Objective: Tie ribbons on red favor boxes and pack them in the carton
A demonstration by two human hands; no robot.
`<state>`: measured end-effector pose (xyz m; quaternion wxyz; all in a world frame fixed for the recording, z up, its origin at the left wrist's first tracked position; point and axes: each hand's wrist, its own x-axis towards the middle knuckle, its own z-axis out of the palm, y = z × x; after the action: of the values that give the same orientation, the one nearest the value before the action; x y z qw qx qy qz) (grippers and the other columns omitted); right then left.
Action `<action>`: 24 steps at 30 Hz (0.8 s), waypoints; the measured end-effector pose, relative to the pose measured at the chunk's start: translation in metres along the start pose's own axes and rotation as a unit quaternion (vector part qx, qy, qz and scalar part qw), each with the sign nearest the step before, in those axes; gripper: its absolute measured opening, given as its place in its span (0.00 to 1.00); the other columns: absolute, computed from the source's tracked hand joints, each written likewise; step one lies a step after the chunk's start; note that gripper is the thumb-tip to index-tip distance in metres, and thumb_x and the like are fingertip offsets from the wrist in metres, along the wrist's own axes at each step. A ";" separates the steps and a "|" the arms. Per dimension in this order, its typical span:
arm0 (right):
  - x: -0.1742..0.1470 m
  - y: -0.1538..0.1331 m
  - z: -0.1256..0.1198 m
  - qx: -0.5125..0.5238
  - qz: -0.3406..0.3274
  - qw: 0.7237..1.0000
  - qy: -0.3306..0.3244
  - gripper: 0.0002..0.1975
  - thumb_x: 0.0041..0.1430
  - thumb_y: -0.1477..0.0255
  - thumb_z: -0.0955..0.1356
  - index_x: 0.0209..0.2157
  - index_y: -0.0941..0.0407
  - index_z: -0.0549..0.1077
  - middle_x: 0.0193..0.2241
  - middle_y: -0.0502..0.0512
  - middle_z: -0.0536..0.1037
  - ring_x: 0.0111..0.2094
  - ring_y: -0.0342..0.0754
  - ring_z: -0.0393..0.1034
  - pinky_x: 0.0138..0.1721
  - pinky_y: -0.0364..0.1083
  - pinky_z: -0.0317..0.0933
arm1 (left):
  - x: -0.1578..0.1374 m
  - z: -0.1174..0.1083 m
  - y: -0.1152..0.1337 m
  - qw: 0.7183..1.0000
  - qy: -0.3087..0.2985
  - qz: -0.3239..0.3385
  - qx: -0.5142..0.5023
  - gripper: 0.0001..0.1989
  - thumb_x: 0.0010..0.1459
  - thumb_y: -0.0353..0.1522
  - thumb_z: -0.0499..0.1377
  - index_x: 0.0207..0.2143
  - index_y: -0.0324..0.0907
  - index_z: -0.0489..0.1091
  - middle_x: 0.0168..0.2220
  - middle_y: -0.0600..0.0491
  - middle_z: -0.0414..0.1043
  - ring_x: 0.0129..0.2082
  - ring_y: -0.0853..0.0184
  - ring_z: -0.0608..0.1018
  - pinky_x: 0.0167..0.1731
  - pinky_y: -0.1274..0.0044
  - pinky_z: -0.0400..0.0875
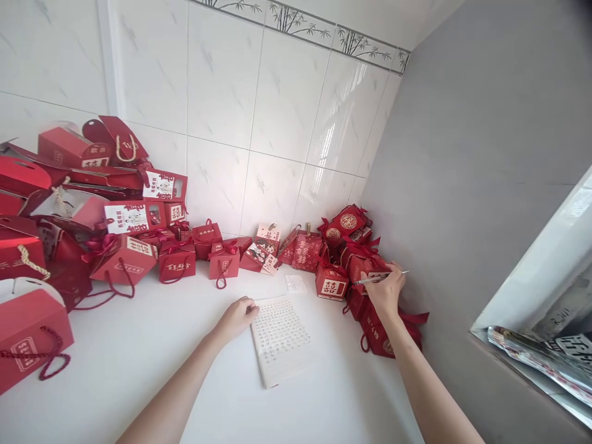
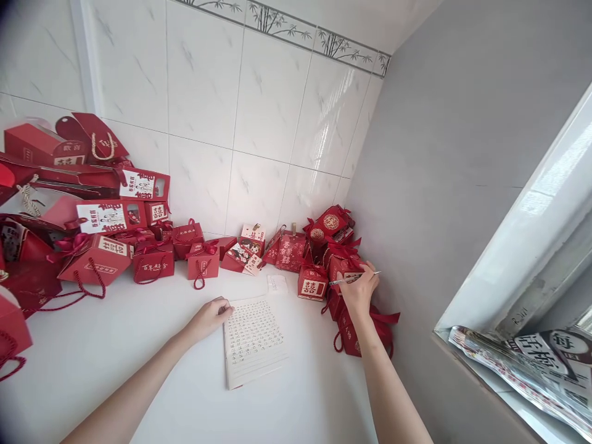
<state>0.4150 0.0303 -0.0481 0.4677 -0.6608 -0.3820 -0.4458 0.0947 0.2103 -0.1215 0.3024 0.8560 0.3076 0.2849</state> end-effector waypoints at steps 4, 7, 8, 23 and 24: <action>0.007 -0.020 -0.014 0.082 -0.059 0.995 0.010 0.22 0.47 0.63 0.68 0.41 0.56 0.57 0.51 0.69 0.57 0.52 0.64 0.54 0.47 0.63 0.56 | -0.001 -0.001 0.006 1.000 0.016 0.015 -0.011 0.10 0.51 0.37 0.48 0.24 0.42 0.62 0.30 0.52 0.66 0.30 0.66 0.71 0.36 0.72 0.65; -0.002 -0.052 -0.025 0.198 -0.153 0.968 -0.003 0.23 0.47 0.67 0.70 0.42 0.52 0.56 0.53 0.62 0.55 0.51 0.58 0.59 0.47 0.61 0.59 | -0.003 0.000 0.016 0.995 0.041 0.047 -0.072 0.12 0.51 0.39 0.52 0.35 0.41 0.65 0.39 0.49 0.66 0.37 0.64 0.71 0.42 0.70 0.65; -0.009 -0.064 -0.026 0.246 -0.176 0.953 -0.014 0.23 0.48 0.67 0.70 0.42 0.51 0.56 0.54 0.60 0.54 0.51 0.58 0.59 0.47 0.61 0.59 | -0.005 0.000 0.020 0.992 0.035 0.064 -0.106 0.16 0.50 0.40 0.53 0.40 0.41 0.64 0.42 0.48 0.66 0.40 0.62 0.71 0.44 0.69 0.64; -0.097 -0.111 -0.005 0.466 0.240 0.775 -0.352 0.15 0.57 0.56 0.65 0.32 0.53 0.61 0.27 0.48 0.64 0.28 0.46 0.63 0.28 0.44 0.60 | -0.017 0.011 0.033 0.961 -0.132 0.131 -0.207 0.60 0.36 0.41 0.68 0.64 0.43 0.33 0.56 0.43 0.60 0.58 0.52 0.61 0.57 0.59 0.55; -0.096 -0.112 -0.005 0.469 0.252 0.769 -0.355 0.15 0.55 0.56 0.66 0.31 0.53 0.61 0.25 0.47 0.63 0.27 0.45 0.62 0.29 0.44 0.60 | -0.018 0.012 0.034 0.961 -0.122 0.135 -0.208 0.61 0.35 0.41 0.69 0.64 0.43 0.34 0.56 0.42 0.60 0.58 0.52 0.61 0.57 0.59 0.55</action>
<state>0.2810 0.0478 -0.1072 0.6458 -0.5432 -0.5022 0.1886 0.1029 0.1726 -0.1112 0.4679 0.8361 0.0839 0.2738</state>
